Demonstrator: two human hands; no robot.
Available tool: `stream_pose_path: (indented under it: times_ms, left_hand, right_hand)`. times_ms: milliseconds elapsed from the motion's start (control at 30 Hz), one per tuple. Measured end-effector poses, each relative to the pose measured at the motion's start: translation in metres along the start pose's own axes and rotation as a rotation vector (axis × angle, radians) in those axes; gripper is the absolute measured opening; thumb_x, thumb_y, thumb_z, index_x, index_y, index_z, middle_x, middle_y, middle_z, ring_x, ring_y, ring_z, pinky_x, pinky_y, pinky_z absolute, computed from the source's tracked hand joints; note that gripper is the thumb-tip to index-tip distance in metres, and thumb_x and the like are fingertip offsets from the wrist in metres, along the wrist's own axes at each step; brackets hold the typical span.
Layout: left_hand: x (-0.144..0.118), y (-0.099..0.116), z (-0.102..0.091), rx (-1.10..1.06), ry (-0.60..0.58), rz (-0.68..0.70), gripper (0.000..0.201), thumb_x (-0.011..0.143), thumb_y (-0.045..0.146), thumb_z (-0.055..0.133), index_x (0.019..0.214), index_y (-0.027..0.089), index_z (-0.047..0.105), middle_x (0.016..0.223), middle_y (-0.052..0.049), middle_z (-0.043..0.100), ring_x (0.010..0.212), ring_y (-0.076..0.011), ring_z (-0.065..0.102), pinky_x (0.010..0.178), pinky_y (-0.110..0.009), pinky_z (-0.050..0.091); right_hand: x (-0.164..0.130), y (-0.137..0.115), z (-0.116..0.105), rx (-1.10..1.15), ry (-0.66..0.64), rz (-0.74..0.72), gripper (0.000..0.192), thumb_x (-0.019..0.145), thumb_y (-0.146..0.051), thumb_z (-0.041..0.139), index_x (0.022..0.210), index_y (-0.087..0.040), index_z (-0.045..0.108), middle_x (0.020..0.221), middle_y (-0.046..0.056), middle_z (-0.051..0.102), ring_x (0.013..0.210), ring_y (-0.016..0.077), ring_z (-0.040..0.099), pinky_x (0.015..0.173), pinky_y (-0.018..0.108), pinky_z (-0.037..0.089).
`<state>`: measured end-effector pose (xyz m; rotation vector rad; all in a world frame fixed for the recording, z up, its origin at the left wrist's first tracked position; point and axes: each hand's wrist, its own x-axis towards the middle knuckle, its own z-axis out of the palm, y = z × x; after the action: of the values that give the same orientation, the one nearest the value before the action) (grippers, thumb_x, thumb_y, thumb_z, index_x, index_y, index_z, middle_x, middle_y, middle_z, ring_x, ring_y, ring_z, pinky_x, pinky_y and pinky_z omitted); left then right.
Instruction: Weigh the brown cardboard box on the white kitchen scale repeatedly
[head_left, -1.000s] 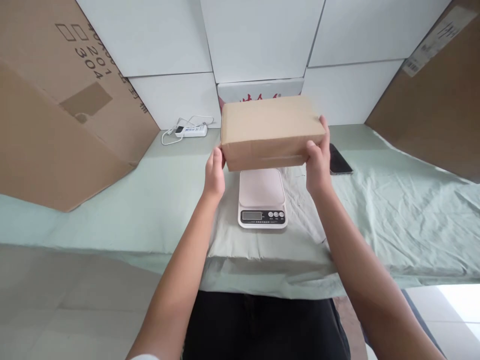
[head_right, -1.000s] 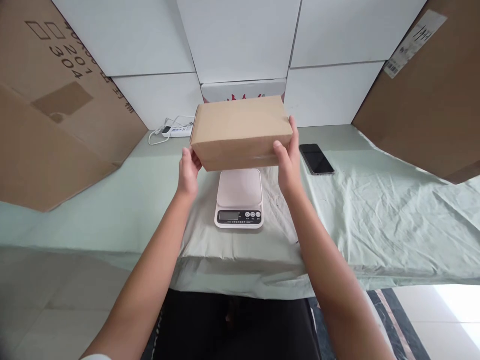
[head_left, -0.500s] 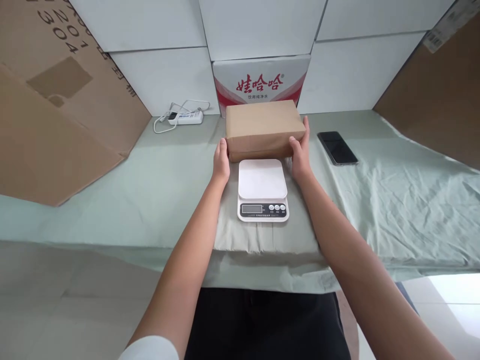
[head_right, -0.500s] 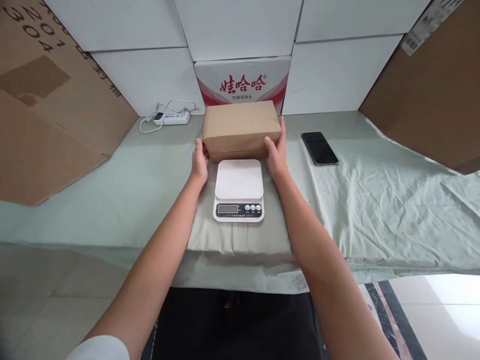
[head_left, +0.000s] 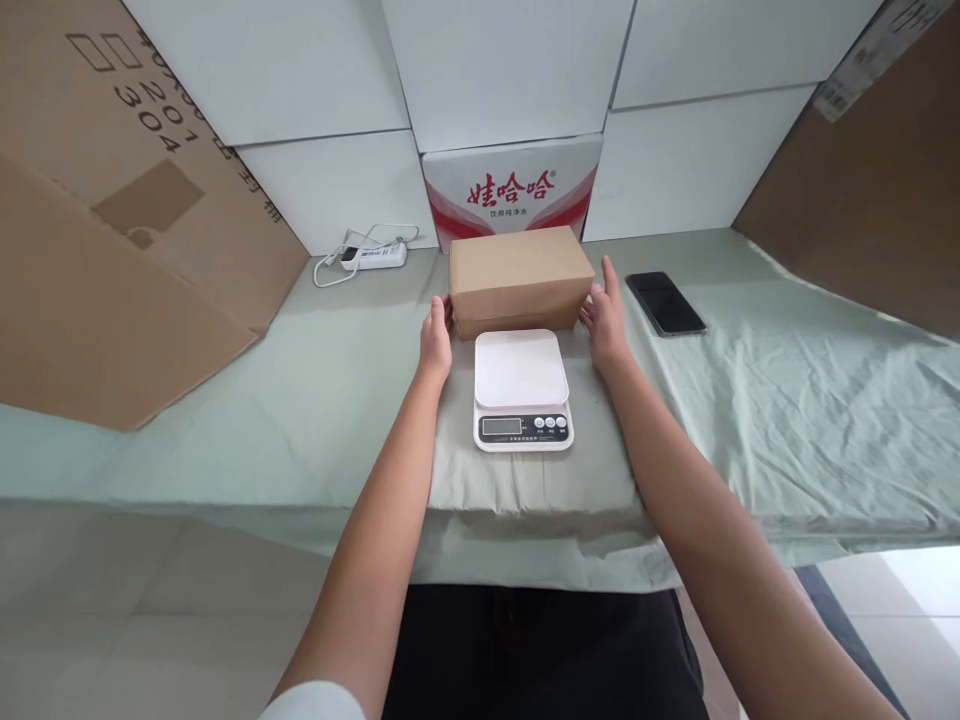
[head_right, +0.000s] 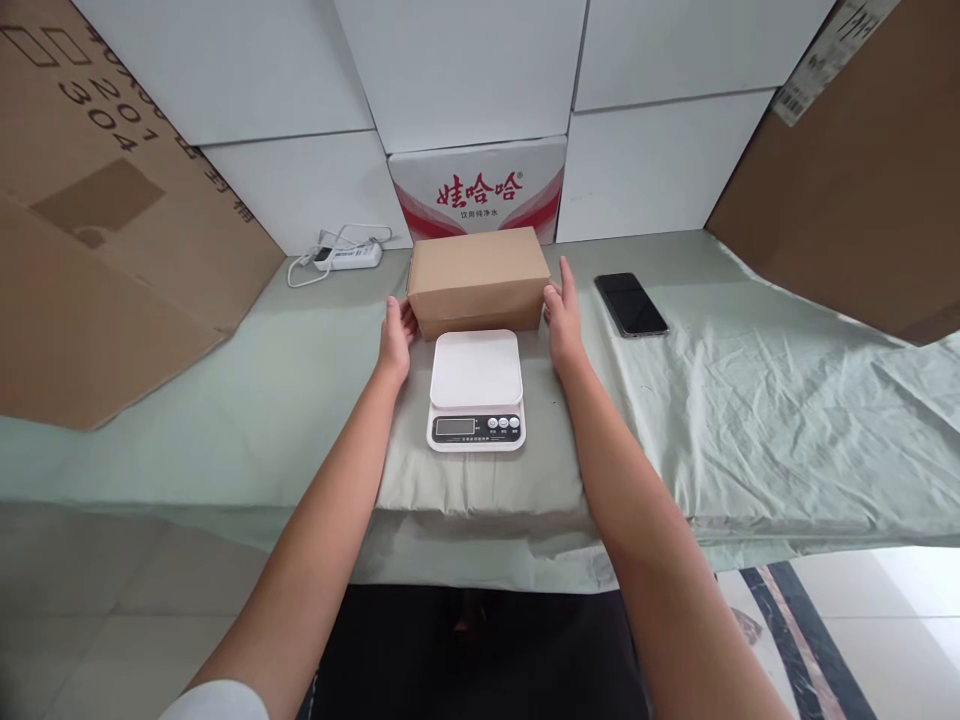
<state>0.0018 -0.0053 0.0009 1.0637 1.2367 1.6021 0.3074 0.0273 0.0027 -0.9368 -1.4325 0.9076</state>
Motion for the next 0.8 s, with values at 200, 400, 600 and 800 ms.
stream_pose_path:
  times_ms: [200, 400, 600, 800]
  left_hand:
    - [-0.002, -0.002, 0.007, -0.056, -0.111, 0.043, 0.089, 0.099, 0.097, 0.050, 0.138, 0.022, 0.080, 0.148, -0.015, 0.085, 0.161, -0.0379, 0.066, 0.133, -0.049, 0.056]
    - [0.007, -0.007, 0.008, -0.097, -0.118, 0.055, 0.098, 0.090, 0.104, 0.055, 0.137, 0.022, 0.079, 0.151, -0.017, 0.083, 0.161, -0.0393, 0.066, 0.132, -0.049, 0.058]
    - [-0.023, 0.020, 0.005, 0.017, -0.069, 0.260, 0.093, 0.092, 0.101, 0.057, 0.138, 0.023, 0.079, 0.157, -0.015, 0.079, 0.163, -0.0381, 0.064, 0.136, -0.047, 0.052]
    - [-0.095, 0.045, -0.014, 0.223, -0.061, 0.267, 0.083, 0.102, 0.093, 0.050, 0.136, 0.024, 0.081, 0.148, -0.015, 0.083, 0.150, -0.0377, 0.072, 0.128, -0.050, 0.057]
  right_hand:
    - [-0.002, -0.003, 0.014, 0.025, 0.057, 0.043, 0.118, 0.080, -0.099, 0.069, 0.178, -0.039, 0.039, 0.197, -0.001, 0.034, 0.185, 0.0360, 0.027, 0.154, 0.061, 0.024]
    - [0.000, -0.005, 0.018, -0.029, 0.070, -0.075, 0.132, 0.078, -0.105, 0.064, 0.184, -0.035, 0.028, 0.199, 0.004, 0.028, 0.189, 0.0366, 0.015, 0.156, 0.060, 0.013]
    - [-0.018, -0.045, 0.015, -0.140, 0.080, -0.253, 0.109, 0.094, -0.098, 0.053, 0.184, -0.042, 0.027, 0.199, 0.000, 0.027, 0.189, 0.0401, 0.010, 0.154, 0.070, 0.012]
    - [-0.081, -0.067, 0.005, -0.181, 0.102, -0.226, 0.098, 0.101, -0.087, 0.057, 0.182, -0.038, 0.034, 0.196, 0.007, 0.033, 0.186, 0.0426, 0.021, 0.152, 0.071, 0.020]
